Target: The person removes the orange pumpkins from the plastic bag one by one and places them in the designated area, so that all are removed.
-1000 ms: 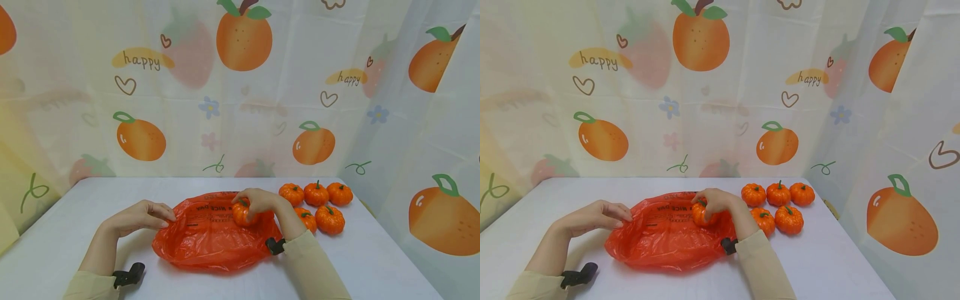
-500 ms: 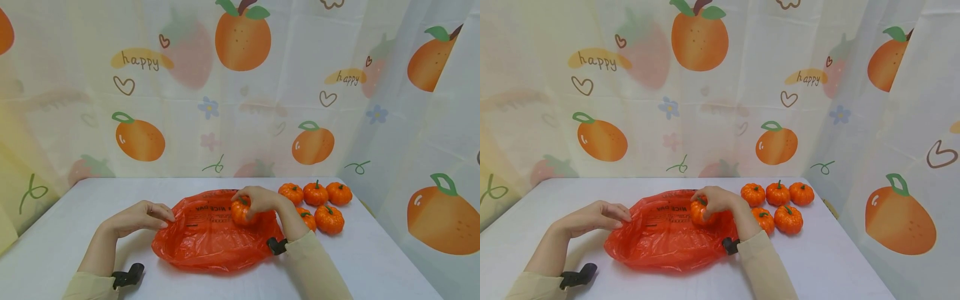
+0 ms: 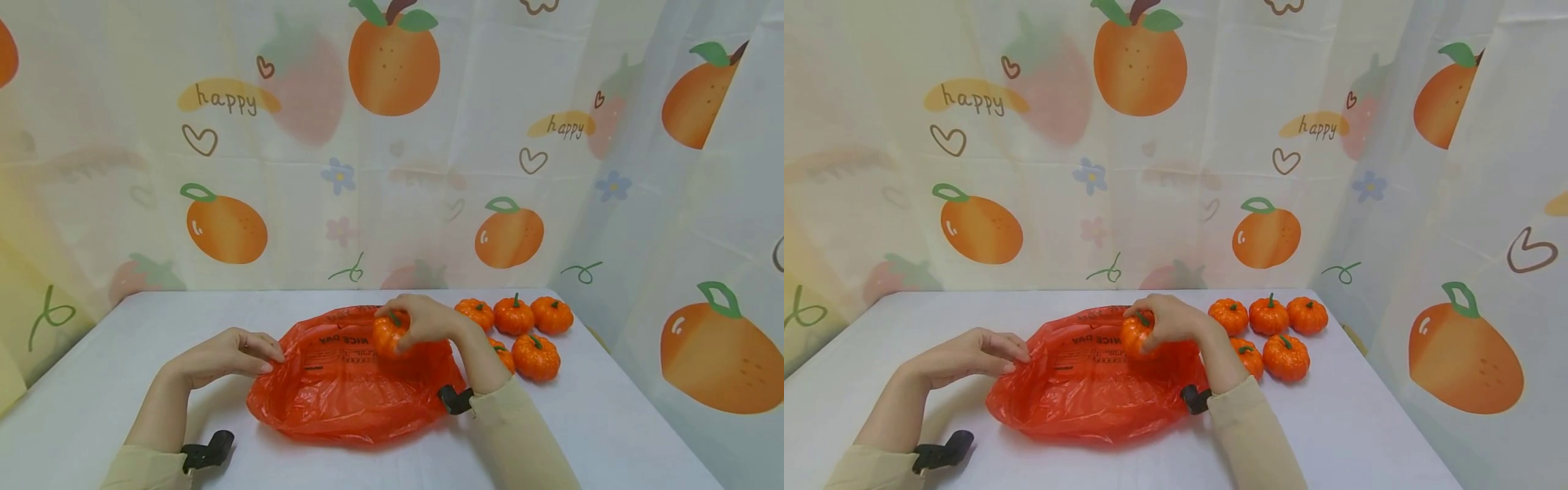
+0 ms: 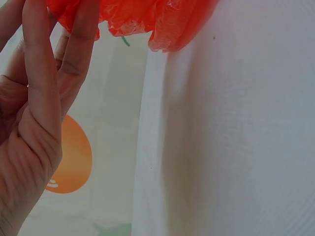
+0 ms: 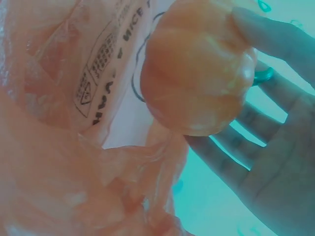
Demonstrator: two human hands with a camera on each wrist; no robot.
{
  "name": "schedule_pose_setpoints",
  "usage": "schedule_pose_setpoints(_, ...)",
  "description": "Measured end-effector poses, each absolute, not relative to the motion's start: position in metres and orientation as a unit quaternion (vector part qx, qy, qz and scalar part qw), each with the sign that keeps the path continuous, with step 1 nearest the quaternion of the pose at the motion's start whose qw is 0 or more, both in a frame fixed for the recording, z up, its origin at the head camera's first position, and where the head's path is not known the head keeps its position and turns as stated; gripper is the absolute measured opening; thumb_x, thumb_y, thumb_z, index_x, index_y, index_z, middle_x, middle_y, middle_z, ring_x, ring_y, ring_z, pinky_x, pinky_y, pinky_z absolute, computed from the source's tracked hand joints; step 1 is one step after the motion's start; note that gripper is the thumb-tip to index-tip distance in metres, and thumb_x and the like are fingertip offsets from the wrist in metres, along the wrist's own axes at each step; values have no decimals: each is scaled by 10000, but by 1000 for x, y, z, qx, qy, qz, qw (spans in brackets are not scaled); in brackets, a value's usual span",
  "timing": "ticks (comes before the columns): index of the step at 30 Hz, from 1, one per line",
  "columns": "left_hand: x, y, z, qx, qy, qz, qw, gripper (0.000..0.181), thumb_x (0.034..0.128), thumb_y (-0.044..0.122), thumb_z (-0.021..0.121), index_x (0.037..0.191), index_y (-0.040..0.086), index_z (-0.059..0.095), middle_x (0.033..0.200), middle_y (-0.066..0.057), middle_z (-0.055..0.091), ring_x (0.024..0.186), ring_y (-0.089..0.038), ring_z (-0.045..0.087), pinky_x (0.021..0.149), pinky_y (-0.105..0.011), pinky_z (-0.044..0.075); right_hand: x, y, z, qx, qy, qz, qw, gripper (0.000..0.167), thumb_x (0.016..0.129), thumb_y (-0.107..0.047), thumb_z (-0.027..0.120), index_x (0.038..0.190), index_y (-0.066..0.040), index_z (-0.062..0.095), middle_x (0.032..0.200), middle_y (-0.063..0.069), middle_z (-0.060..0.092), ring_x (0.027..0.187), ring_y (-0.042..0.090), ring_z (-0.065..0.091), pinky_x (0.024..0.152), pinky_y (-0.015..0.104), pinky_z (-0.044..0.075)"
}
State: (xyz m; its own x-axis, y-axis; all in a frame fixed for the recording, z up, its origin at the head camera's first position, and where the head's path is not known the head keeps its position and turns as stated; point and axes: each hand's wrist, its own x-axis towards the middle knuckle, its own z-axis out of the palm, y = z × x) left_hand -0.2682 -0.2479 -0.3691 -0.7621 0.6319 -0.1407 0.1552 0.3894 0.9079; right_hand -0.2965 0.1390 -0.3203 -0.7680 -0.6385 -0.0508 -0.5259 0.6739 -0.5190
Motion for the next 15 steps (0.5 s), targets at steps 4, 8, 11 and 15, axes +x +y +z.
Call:
schedule_pose_setpoints(4,-268,-248,-369,246,798,494,242,264,928,147,624,1145,34,723,1207,-19,664,1125,-45,585,910,-303,537,-295,139,-316,-328,904,-253,99,617,710,-129,797,1305,-179,640,1200,-21,641,1004,169,521,873,319,465)
schedule_pose_setpoints(8,-269,-248,-370,245,798,493,244,266,931,151,621,1147,33,721,1210,-25,665,1129,-54,588,912,-313,541,-291,139,-310,-326,904,-262,91,612,714,-149,794,1304,-203,640,1199,-25,636,1013,172,517,888,326,463)
schedule_pose_setpoints(11,-269,-248,-370,244,799,492,244,267,932,153,621,1150,33,721,1216,-34,662,1130,-52,588,915,-316,540,-289,140,-307,-329,901,-270,78,597,708,-168,800,1283,-221,649,1189,-15,634,1024,178,519,905,339,463)
schedule_pose_setpoints(15,-269,-248,-370,244,803,488,241,265,931,163,624,1146,47,725,1236,-72,651,1130,-44,583,913,-317,540,-287,142,-304,-329,898,-284,64,600,712,-200,813,1288,-207,646,1261,15,621,1094,188,525,944,356,467)
